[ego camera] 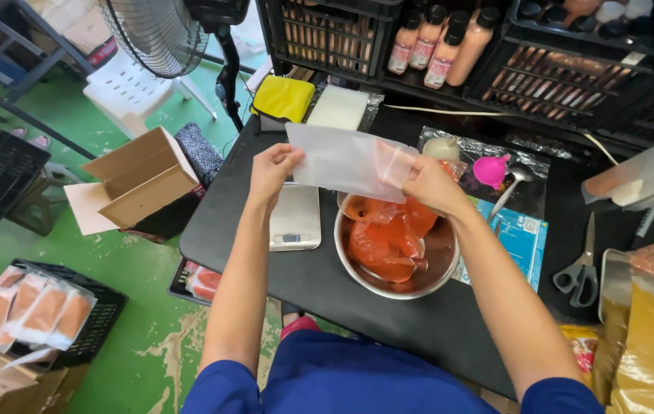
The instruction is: Portioning red powder from a large bowl into small plastic bags using a spoon and a digital scale for precise measurement.
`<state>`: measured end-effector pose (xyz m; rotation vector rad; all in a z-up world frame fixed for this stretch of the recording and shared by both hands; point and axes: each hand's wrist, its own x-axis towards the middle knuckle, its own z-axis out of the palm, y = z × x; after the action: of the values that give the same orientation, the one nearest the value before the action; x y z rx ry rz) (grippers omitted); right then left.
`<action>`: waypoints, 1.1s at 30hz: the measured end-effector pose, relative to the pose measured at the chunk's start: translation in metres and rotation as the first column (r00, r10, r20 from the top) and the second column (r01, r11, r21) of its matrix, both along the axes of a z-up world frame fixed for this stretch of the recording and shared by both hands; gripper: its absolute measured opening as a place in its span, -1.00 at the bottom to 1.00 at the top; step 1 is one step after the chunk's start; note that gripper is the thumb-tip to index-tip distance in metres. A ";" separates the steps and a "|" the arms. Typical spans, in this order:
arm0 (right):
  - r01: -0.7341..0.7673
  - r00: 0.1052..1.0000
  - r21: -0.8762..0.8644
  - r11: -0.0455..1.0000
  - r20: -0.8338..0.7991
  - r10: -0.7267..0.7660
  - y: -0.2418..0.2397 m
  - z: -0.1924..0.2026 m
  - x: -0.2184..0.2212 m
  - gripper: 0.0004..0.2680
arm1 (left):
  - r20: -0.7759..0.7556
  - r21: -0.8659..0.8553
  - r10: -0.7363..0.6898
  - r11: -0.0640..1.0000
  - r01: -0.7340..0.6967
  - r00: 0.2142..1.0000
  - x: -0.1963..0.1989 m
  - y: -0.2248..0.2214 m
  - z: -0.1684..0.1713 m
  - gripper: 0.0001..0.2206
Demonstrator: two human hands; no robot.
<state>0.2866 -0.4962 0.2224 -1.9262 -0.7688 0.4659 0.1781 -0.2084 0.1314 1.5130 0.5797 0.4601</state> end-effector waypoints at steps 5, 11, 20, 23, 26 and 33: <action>0.145 0.983 0.149 0.978 -0.138 -0.125 0.015 0.009 -0.036 -0.61 | 0.098 0.124 0.144 0.980 -0.156 0.985 0.020 -0.007 -0.018 -0.71; 0.230 0.954 0.290 0.929 -0.257 -0.156 0.031 0.001 -0.052 -0.70 | 0.232 0.440 0.301 0.816 -0.376 0.925 0.033 -0.006 -0.032 -0.78; 0.312 0.929 0.310 0.898 -0.298 -0.219 0.050 -0.003 -0.070 -0.66 | 0.276 0.454 0.267 0.811 -0.370 0.923 0.026 0.005 -0.024 -0.81; 0.316 0.927 0.304 0.899 -0.301 -0.224 0.050 0.001 -0.075 -0.68 | 0.171 0.296 0.161 0.933 -0.206 0.972 0.024 0.026 -0.024 -0.83; 0.308 0.932 0.261 0.915 -0.276 -0.235 0.048 0.011 -0.081 -0.69 | 0.048 0.129 -0.038 0.991 0.032 0.998 0.011 0.038 -0.004 -0.82; 0.303 0.925 0.250 0.919 -0.309 -0.221 0.059 0.006 -0.085 -0.61 | 0.027 -0.135 -0.297 0.945 0.298 0.954 -0.009 0.049 0.010 -0.82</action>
<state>0.2018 -0.4373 0.2286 -1.6115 -0.3632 0.4140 0.1690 -0.1595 0.1418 1.4356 0.3607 0.1861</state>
